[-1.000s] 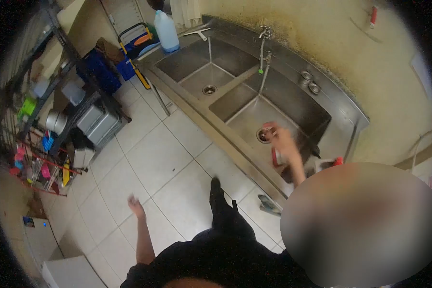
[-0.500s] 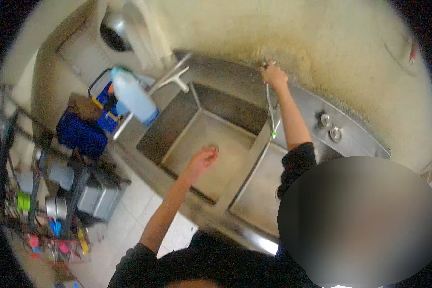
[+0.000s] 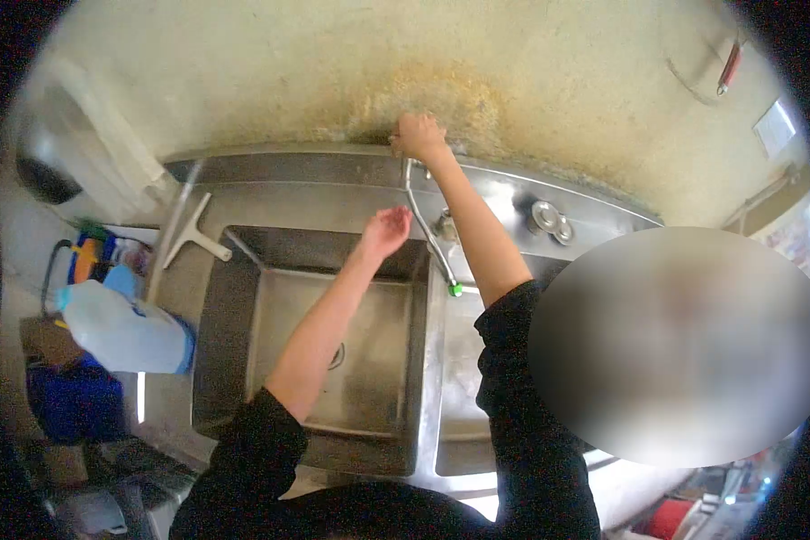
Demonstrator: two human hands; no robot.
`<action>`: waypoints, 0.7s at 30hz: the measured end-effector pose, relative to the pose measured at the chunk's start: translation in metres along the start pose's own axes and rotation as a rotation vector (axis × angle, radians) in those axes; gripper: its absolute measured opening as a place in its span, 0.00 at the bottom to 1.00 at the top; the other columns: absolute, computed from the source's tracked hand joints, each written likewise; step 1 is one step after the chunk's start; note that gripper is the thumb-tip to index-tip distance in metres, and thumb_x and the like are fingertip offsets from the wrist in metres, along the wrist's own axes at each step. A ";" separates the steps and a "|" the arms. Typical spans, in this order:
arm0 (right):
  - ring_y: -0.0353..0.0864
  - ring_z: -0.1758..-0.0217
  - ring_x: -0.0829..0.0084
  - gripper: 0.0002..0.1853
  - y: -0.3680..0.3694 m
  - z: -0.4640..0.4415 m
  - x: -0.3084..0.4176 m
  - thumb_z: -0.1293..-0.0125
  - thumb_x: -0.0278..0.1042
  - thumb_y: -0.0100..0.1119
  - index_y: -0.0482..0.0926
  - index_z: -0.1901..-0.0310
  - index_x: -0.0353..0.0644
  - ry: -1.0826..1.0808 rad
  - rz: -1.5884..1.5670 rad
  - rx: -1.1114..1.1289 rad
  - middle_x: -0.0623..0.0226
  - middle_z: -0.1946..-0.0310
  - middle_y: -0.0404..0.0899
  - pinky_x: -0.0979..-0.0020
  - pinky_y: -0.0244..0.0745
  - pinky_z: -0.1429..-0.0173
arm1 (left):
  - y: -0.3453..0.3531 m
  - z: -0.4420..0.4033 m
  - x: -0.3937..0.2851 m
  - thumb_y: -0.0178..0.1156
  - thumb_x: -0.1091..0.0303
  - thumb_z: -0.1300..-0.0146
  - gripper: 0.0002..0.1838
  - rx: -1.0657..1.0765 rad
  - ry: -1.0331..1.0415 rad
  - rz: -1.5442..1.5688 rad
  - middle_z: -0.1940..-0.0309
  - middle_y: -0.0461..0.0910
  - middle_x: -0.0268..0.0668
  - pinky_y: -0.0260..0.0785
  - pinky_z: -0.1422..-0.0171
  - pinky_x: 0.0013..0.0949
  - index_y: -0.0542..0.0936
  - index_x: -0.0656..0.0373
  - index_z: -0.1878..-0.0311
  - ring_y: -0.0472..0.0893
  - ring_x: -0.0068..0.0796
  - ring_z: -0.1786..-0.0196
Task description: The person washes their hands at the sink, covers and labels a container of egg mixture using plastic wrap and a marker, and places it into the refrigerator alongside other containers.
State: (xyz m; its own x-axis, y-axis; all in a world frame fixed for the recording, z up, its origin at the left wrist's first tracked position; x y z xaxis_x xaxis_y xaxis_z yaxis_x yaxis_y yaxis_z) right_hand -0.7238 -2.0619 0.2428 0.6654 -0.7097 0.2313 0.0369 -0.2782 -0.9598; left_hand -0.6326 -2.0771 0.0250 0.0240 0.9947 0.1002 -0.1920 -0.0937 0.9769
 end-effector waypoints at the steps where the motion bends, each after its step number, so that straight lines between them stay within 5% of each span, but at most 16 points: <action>1: 0.73 0.57 0.55 0.12 0.002 0.006 0.005 0.51 0.37 0.56 0.76 0.65 0.42 -0.095 0.025 -0.033 0.51 0.66 0.75 0.57 0.69 0.56 | -0.001 -0.007 0.005 0.48 0.75 0.48 0.10 -0.004 -0.019 0.027 0.67 0.75 0.44 0.72 0.57 0.28 0.72 0.68 0.63 0.74 0.36 0.61; 3: 0.74 0.60 0.55 0.12 0.011 0.014 0.005 0.52 0.36 0.57 0.76 0.65 0.43 -0.184 0.057 -0.053 0.53 0.66 0.75 0.57 0.69 0.57 | 0.007 -0.015 0.006 0.46 0.77 0.48 0.05 -0.197 0.040 -0.003 0.76 0.73 0.40 0.72 0.66 0.26 0.72 0.65 0.69 0.74 0.33 0.71; 4: 0.73 0.62 0.54 0.11 0.010 0.024 0.006 0.51 0.34 0.56 0.76 0.65 0.41 -0.230 0.030 -0.254 0.53 0.67 0.75 0.57 0.69 0.58 | -0.014 -0.037 -0.002 0.46 0.77 0.48 0.05 -0.199 0.030 0.010 0.76 0.73 0.40 0.72 0.66 0.26 0.72 0.65 0.69 0.74 0.33 0.71; 6: 0.71 0.63 0.56 0.10 0.012 0.063 0.009 0.48 0.32 0.53 0.74 0.63 0.40 -0.198 -0.136 -0.647 0.54 0.68 0.74 0.61 0.69 0.59 | -0.041 -0.074 -0.006 0.41 0.72 0.48 0.08 0.628 -0.230 0.026 0.82 0.69 0.34 0.65 0.76 0.23 0.71 0.58 0.69 0.73 0.29 0.75; 7: 0.71 0.63 0.58 0.10 0.018 0.090 0.013 0.46 0.32 0.52 0.73 0.62 0.40 -0.121 -0.273 -0.837 0.54 0.69 0.73 0.64 0.69 0.60 | -0.020 -0.058 -0.007 0.40 0.70 0.48 0.08 0.302 -0.071 -0.029 0.83 0.67 0.32 0.62 0.77 0.25 0.70 0.56 0.71 0.71 0.28 0.78; 9: 0.71 0.65 0.62 0.09 0.083 0.123 -0.003 0.42 0.30 0.47 0.69 0.60 0.38 0.511 -1.240 -0.713 0.59 0.73 0.71 0.69 0.70 0.63 | 0.021 -0.002 -0.009 0.39 0.66 0.48 0.07 -0.450 0.164 -0.289 0.86 0.63 0.29 0.57 0.81 0.27 0.67 0.53 0.75 0.66 0.26 0.83; 10: 0.71 0.65 0.62 0.09 0.109 0.119 -0.009 0.42 0.30 0.47 0.69 0.60 0.38 0.519 -1.235 -0.710 0.59 0.73 0.71 0.69 0.70 0.63 | 0.015 -0.003 -0.014 0.39 0.66 0.48 0.07 -0.456 0.158 -0.285 0.86 0.63 0.29 0.57 0.81 0.27 0.67 0.53 0.75 0.66 0.26 0.83; 12: 0.71 0.74 0.68 0.08 0.193 0.107 -0.014 0.41 0.27 0.42 0.68 0.60 0.38 0.968 -2.228 -0.407 0.64 0.77 0.69 0.73 0.70 0.71 | -0.008 -0.005 -0.035 0.38 0.61 0.48 0.09 -0.615 0.229 -0.289 0.87 0.62 0.27 0.56 0.81 0.32 0.64 0.51 0.79 0.64 0.26 0.84; 14: 0.69 0.77 0.69 0.08 0.196 0.091 -0.017 0.42 0.26 0.41 0.68 0.61 0.37 0.919 -2.204 -0.469 0.65 0.76 0.68 0.73 0.67 0.75 | -0.019 -0.006 -0.046 0.38 0.60 0.48 0.10 -0.602 0.242 -0.340 0.88 0.61 0.27 0.56 0.81 0.31 0.62 0.50 0.81 0.65 0.27 0.84; 16: 0.67 0.80 0.70 0.08 0.202 0.081 -0.025 0.42 0.25 0.39 0.67 0.63 0.35 0.859 -2.177 -0.528 0.65 0.76 0.68 0.73 0.65 0.80 | -0.023 -0.013 -0.047 0.37 0.61 0.45 0.13 -0.388 0.052 -0.436 0.87 0.70 0.33 0.66 0.80 0.33 0.63 0.51 0.83 0.70 0.28 0.84; 18: 0.61 0.84 0.76 0.09 0.220 0.075 -0.032 0.42 0.23 0.39 0.69 0.62 0.34 0.790 -2.271 -0.316 0.67 0.80 0.66 0.76 0.57 0.85 | -0.043 -0.031 -0.044 0.39 0.63 0.44 0.12 -0.383 0.064 -0.428 0.86 0.70 0.32 0.67 0.79 0.33 0.65 0.52 0.82 0.72 0.28 0.82; 21: 0.58 0.87 0.76 0.07 0.197 0.074 -0.024 0.40 0.28 0.38 0.69 0.69 0.37 0.786 -2.175 -0.315 0.70 0.84 0.62 0.76 0.54 0.86 | -0.046 -0.043 -0.025 0.42 0.65 0.44 0.10 -0.335 0.065 -0.380 0.82 0.73 0.33 0.69 0.74 0.33 0.70 0.53 0.77 0.74 0.28 0.77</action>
State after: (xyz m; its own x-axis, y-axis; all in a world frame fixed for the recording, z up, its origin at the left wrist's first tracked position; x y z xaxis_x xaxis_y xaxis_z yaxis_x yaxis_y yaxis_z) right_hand -0.6772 -2.0512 0.0363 -0.4901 0.6575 0.5723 -0.0901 -0.6912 0.7170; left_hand -0.6667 -2.0958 -0.0303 0.0940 0.9575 -0.2728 -0.4857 0.2833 0.8269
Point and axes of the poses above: each hand's wrist, its own z-axis away from the middle knuckle, its own y-axis out of the palm, x = y × z, the point moved 5 cm from there along -z, towards the middle knuckle
